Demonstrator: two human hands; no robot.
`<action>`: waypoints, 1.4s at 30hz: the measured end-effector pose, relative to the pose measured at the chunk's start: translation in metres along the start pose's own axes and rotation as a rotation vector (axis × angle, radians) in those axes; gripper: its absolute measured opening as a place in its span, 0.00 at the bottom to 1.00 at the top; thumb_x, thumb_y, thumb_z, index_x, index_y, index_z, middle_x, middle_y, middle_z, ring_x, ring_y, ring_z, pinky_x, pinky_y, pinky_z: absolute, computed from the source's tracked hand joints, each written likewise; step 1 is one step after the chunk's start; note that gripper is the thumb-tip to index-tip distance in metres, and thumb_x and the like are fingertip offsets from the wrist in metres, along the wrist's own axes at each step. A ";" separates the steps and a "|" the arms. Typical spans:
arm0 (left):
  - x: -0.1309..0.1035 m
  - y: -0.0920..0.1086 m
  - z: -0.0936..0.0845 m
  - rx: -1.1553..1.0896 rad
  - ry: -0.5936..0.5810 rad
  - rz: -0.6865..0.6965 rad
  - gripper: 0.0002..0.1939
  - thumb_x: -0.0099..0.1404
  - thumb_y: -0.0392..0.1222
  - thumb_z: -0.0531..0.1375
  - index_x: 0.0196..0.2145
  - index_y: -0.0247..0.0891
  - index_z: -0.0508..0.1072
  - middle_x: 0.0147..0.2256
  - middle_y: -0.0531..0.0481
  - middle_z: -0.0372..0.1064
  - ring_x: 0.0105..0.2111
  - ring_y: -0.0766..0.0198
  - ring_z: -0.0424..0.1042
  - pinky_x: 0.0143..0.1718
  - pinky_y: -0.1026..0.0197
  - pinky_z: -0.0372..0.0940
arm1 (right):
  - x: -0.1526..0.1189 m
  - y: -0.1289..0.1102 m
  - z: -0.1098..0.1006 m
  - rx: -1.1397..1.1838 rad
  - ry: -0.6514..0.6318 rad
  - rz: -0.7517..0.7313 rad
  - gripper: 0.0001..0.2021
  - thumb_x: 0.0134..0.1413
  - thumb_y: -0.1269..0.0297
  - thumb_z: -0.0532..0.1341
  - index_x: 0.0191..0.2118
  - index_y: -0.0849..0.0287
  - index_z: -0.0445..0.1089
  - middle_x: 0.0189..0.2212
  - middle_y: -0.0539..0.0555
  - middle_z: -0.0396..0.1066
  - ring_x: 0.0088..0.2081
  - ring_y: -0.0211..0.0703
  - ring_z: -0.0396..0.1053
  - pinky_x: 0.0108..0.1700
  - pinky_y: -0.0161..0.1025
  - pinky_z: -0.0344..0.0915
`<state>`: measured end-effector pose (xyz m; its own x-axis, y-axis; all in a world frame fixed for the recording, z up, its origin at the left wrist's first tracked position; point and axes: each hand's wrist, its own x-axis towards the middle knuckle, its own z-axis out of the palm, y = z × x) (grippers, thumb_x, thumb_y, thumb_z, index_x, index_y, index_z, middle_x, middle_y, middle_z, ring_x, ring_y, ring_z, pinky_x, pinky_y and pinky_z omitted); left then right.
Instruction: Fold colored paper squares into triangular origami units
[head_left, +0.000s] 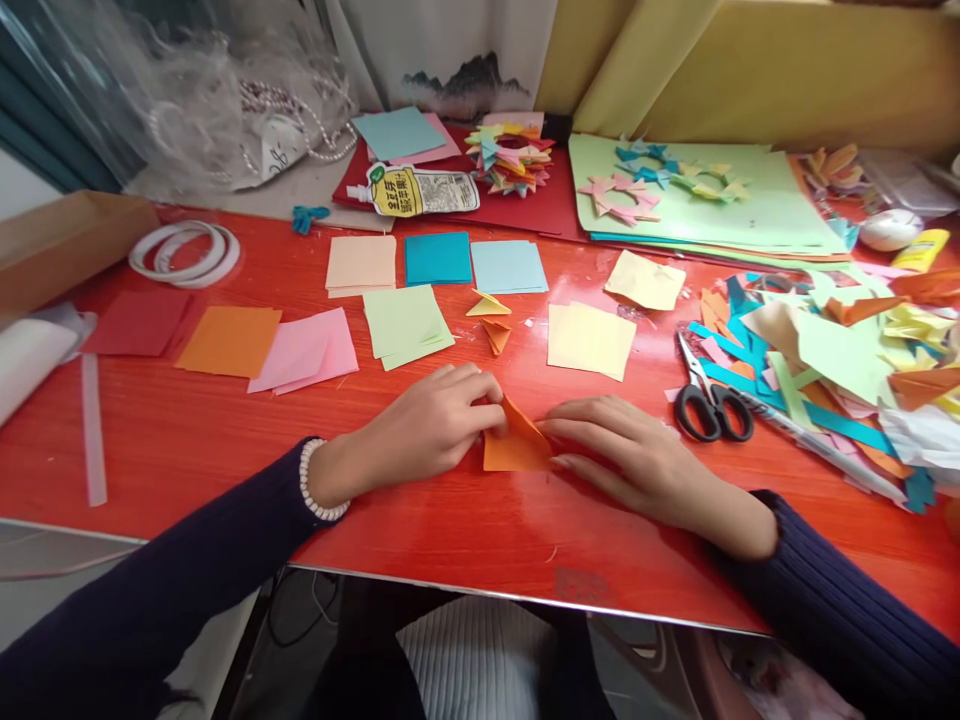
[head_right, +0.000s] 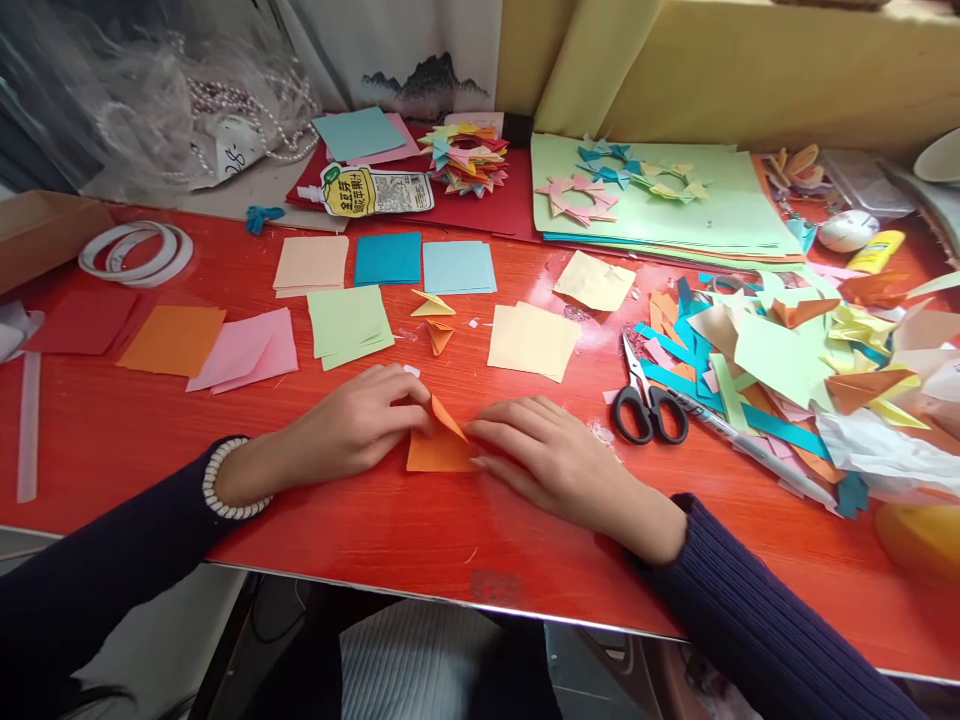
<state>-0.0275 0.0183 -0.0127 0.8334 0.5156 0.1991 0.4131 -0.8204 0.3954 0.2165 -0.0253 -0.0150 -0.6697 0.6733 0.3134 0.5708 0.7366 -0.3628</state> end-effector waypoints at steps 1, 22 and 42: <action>0.000 -0.001 0.000 0.025 -0.009 0.020 0.14 0.62 0.26 0.47 0.34 0.37 0.70 0.39 0.48 0.67 0.39 0.62 0.63 0.42 0.59 0.60 | 0.000 0.000 0.001 -0.028 0.013 0.002 0.16 0.58 0.66 0.56 0.52 0.58 0.61 0.44 0.60 0.69 0.45 0.46 0.69 0.43 0.43 0.69; -0.006 -0.002 -0.003 0.059 -0.099 0.038 0.31 0.64 0.54 0.54 0.58 0.31 0.55 0.58 0.38 0.57 0.60 0.55 0.55 0.62 0.49 0.51 | 0.000 -0.003 -0.001 -0.238 -0.029 -0.266 0.14 0.57 0.73 0.56 0.49 0.62 0.66 0.45 0.57 0.72 0.48 0.44 0.67 0.49 0.44 0.65; -0.010 0.003 -0.004 0.221 0.053 0.281 0.13 0.65 0.39 0.53 0.44 0.33 0.71 0.45 0.44 0.72 0.48 0.60 0.70 0.55 0.54 0.64 | 0.014 -0.014 0.011 0.235 -0.004 0.337 0.04 0.56 0.70 0.58 0.36 0.59 0.70 0.31 0.54 0.68 0.34 0.40 0.65 0.37 0.39 0.65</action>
<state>-0.0362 0.0114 -0.0104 0.9077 0.2698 0.3213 0.2449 -0.9625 0.1165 0.1937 -0.0267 -0.0156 -0.4662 0.8736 0.1393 0.6344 0.4399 -0.6356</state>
